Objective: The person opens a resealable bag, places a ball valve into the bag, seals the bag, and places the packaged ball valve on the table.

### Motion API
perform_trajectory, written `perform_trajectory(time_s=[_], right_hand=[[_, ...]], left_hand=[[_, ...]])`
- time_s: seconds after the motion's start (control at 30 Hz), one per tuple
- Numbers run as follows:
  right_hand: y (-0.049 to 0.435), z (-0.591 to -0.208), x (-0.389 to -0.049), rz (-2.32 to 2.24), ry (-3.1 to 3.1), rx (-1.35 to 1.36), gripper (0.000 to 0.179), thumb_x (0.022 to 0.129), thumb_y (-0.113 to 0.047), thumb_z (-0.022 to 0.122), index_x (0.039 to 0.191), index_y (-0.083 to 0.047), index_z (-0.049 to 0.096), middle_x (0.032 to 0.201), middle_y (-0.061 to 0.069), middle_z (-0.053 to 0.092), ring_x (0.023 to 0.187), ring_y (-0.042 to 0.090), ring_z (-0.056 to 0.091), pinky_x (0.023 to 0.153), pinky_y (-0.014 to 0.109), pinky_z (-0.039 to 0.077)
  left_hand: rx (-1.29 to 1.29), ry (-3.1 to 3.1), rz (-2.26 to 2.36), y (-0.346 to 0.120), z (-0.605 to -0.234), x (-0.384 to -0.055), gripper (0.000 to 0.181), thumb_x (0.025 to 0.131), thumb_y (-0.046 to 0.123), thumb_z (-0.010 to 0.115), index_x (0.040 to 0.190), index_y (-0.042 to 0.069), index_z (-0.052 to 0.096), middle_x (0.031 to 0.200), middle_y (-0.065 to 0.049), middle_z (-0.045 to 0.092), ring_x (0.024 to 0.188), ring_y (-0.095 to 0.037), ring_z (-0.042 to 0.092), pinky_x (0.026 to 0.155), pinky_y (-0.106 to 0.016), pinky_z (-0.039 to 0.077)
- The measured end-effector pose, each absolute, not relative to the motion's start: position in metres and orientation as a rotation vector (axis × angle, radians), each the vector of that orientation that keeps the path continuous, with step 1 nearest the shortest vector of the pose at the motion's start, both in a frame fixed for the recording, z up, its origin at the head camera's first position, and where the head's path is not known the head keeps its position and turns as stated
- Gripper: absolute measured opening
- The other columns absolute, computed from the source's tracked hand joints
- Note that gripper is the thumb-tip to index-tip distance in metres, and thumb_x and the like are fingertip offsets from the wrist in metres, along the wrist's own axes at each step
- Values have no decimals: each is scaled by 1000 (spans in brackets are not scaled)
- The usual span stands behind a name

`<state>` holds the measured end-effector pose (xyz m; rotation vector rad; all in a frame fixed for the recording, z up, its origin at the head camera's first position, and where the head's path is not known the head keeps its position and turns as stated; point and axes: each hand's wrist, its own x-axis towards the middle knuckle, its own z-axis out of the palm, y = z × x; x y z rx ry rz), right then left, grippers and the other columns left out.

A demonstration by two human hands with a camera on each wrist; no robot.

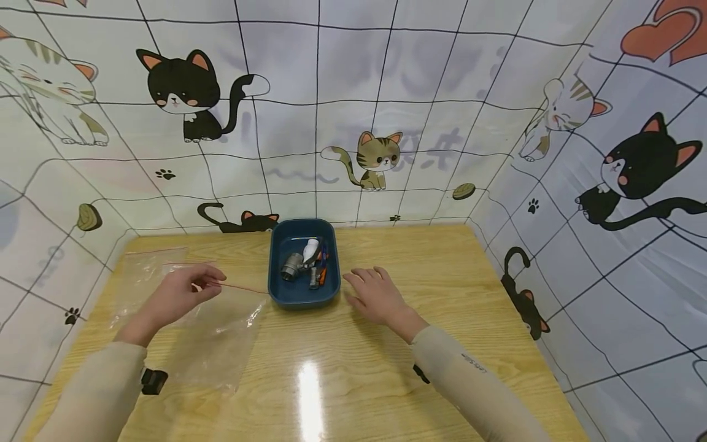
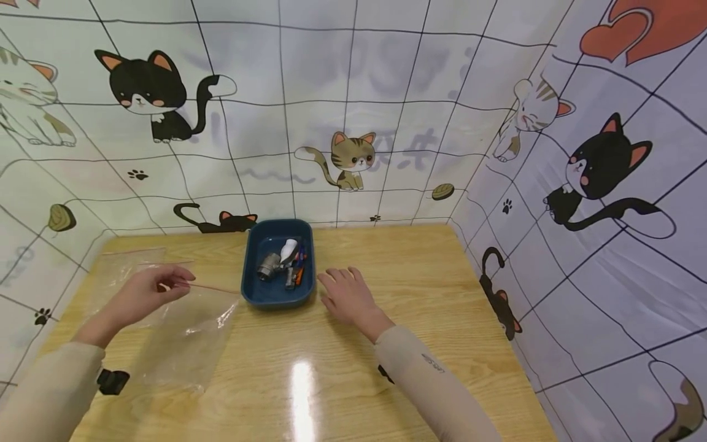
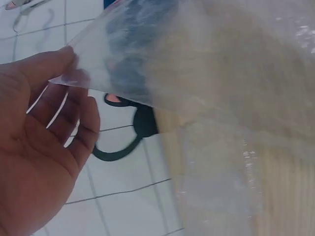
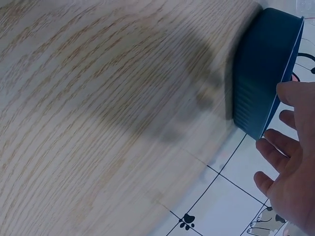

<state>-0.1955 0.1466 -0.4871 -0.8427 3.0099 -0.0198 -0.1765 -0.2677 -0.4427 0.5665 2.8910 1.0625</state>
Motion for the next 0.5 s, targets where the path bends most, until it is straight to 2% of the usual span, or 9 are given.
perform_trajectory(time_s=[0.27,0.4,0.5], right_hand=[[138,-477,-189,-67,3005,-876,49,98,-38,57,143,-22,47,145,4,49,133,24,48,114,49,30],[131,-470,-185,-108,3006,-930,46,97,-34,59,140,-21,51,143,4,52,131,23,49,114,49,32],[126,-464,-183,-102,3014,-975,43,98,-35,58,138,-21,53,140,2,54,128,22,51,112,47,34]], left_hand=[[668,2828,985,-241,-414,-168,12,91,15,69,101,20,66,86,8,65,77,-2,57,65,-24,47],[708,2793,1039,-221,-411,-167,7,90,16,69,95,19,65,85,8,64,75,-4,57,64,-23,46],[754,2770,1054,-204,-415,-169,9,90,17,69,90,22,63,82,10,62,74,-4,55,62,-23,45]])
